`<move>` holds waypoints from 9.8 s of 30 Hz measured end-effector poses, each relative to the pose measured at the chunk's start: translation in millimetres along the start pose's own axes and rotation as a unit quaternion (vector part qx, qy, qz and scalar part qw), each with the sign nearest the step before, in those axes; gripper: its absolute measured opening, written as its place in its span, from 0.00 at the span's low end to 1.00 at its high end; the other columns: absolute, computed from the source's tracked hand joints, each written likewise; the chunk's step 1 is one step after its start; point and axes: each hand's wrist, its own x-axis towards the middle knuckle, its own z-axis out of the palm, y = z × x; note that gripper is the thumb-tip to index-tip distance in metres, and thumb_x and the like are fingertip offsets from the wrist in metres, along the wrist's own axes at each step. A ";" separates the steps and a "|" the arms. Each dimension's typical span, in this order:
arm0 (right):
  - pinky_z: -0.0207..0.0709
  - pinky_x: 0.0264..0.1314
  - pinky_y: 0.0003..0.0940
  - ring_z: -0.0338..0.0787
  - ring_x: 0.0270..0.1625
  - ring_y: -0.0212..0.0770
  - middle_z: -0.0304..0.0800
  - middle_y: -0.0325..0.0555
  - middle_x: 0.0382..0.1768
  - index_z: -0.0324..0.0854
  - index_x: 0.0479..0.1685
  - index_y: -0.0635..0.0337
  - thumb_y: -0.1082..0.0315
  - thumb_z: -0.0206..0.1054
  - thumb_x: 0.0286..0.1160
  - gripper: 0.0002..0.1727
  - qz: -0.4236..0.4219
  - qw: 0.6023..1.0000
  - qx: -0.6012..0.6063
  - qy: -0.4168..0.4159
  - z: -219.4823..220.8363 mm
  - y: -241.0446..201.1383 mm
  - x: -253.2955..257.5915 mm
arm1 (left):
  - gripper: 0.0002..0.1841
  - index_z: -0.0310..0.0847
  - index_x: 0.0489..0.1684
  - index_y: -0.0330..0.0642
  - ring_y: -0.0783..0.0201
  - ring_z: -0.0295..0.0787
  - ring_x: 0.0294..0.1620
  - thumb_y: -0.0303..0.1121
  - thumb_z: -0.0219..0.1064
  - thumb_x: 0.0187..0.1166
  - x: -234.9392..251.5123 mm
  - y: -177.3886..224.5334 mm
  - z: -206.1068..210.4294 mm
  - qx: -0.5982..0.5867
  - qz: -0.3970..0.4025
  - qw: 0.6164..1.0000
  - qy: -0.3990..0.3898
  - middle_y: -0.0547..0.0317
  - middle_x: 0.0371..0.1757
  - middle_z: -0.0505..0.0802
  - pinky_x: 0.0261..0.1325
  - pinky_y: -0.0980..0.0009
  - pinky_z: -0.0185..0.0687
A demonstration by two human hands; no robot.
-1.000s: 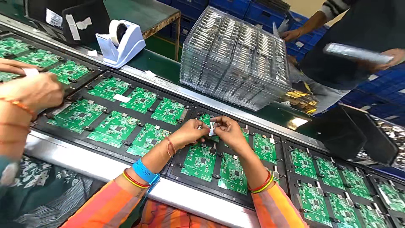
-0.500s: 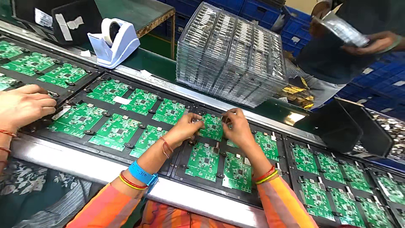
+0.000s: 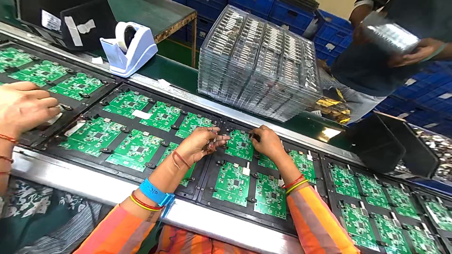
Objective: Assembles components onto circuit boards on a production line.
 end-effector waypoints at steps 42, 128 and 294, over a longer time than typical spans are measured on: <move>0.82 0.57 0.54 0.90 0.53 0.58 0.90 0.59 0.46 0.89 0.37 0.66 0.74 0.74 0.65 0.05 -0.171 0.980 0.098 0.027 47.5 -123.2 -39.7 | 0.28 0.57 0.82 0.32 0.64 0.89 0.61 0.12 0.54 0.81 -51.6 1.8 -45.1 -0.143 0.124 0.976 0.105 0.42 0.70 0.84 0.68 0.73 0.82; 0.78 0.67 0.62 0.87 0.66 0.64 0.92 0.61 0.56 0.94 0.49 0.63 0.66 0.68 0.75 0.13 -0.029 0.992 0.086 0.089 19.8 -44.4 -88.7 | 0.16 0.86 0.63 0.32 0.40 0.86 0.68 0.28 0.55 0.89 68.5 211.9 67.8 0.616 0.421 0.656 0.111 0.36 0.62 0.91 0.75 0.39 0.73; 0.83 0.57 0.52 0.90 0.54 0.60 0.91 0.59 0.53 0.91 0.41 0.64 0.71 0.71 0.74 0.06 -0.172 0.984 0.027 0.022 34.5 -98.0 -68.3 | 0.09 0.79 0.56 0.31 0.68 0.94 0.39 0.18 0.63 0.82 -53.8 -32.8 -42.4 -0.096 0.112 0.987 0.066 0.54 0.43 0.93 0.52 0.74 0.91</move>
